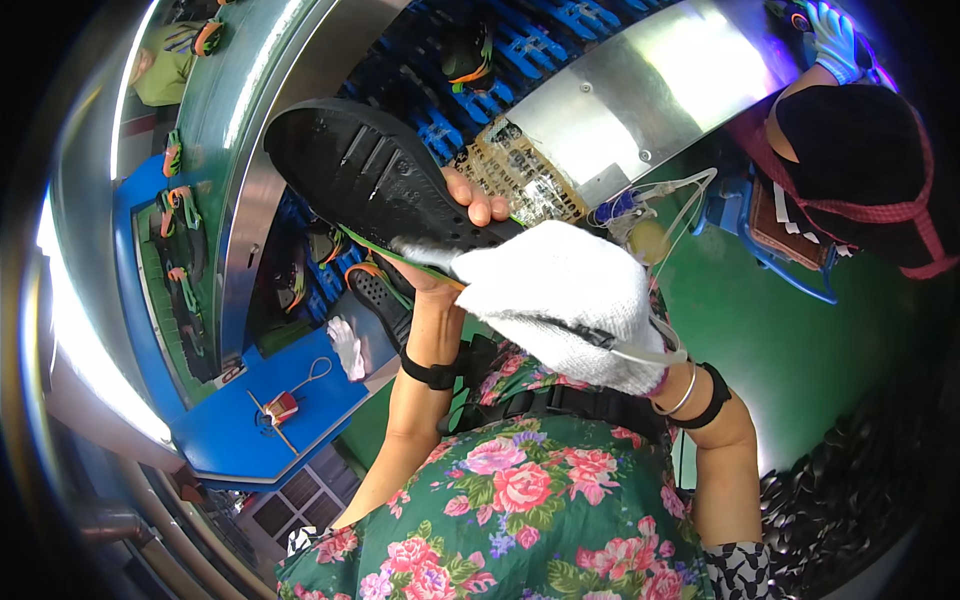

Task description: Applying adhesive to the bottom of shoe soles using a brush at a manufacturing workstation.

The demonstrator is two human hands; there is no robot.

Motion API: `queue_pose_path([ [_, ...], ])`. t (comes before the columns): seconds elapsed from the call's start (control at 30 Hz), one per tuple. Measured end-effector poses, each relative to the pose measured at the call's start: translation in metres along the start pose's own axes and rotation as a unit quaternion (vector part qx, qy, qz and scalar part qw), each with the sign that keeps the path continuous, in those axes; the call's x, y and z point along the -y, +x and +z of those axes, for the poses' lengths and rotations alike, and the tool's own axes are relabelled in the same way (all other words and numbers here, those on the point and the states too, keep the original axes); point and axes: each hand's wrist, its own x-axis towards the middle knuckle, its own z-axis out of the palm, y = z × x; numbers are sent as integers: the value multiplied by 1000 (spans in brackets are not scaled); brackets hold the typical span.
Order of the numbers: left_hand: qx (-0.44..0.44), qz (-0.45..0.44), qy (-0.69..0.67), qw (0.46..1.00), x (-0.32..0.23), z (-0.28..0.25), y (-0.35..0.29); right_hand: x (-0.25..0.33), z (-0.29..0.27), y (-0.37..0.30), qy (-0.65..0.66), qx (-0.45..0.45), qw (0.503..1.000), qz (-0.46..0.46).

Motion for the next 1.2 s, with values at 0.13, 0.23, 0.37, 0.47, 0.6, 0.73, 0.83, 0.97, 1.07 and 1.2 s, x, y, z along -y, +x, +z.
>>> queue_pose_path([
  [0.13,2,-32,9,999,-5,4,3,-2,7,-7,-97,24,992,-81],
  [0.23,-2,3,-6,1000,-4,-3,2,0,1,-3,-29,28,999,-11],
  [0.37,14,3,43,999,-13,6,9,-4,-6,-2,-40,4,999,-18],
  [0.47,17,15,45,999,-13,-1,11,-4,-7,0,-61,31,996,-57],
  [0.6,-1,12,20,1000,-13,1,14,-7,-12,1,19,8,999,29],
  [0.73,7,22,52,998,-15,1,19,-9,-18,0,7,2,999,35],
  [0.83,-3,18,55,998,-15,2,20,-10,-16,0,-17,32,999,-20],
  [0.97,-6,8,61,998,-16,-1,20,-15,-22,-1,26,6,998,48],
  [1.07,-8,3,59,998,-17,0,22,-14,-20,2,7,-15,999,29],
  [1.2,15,-10,68,998,-16,2,26,-17,-20,-2,51,-1,996,68],
])
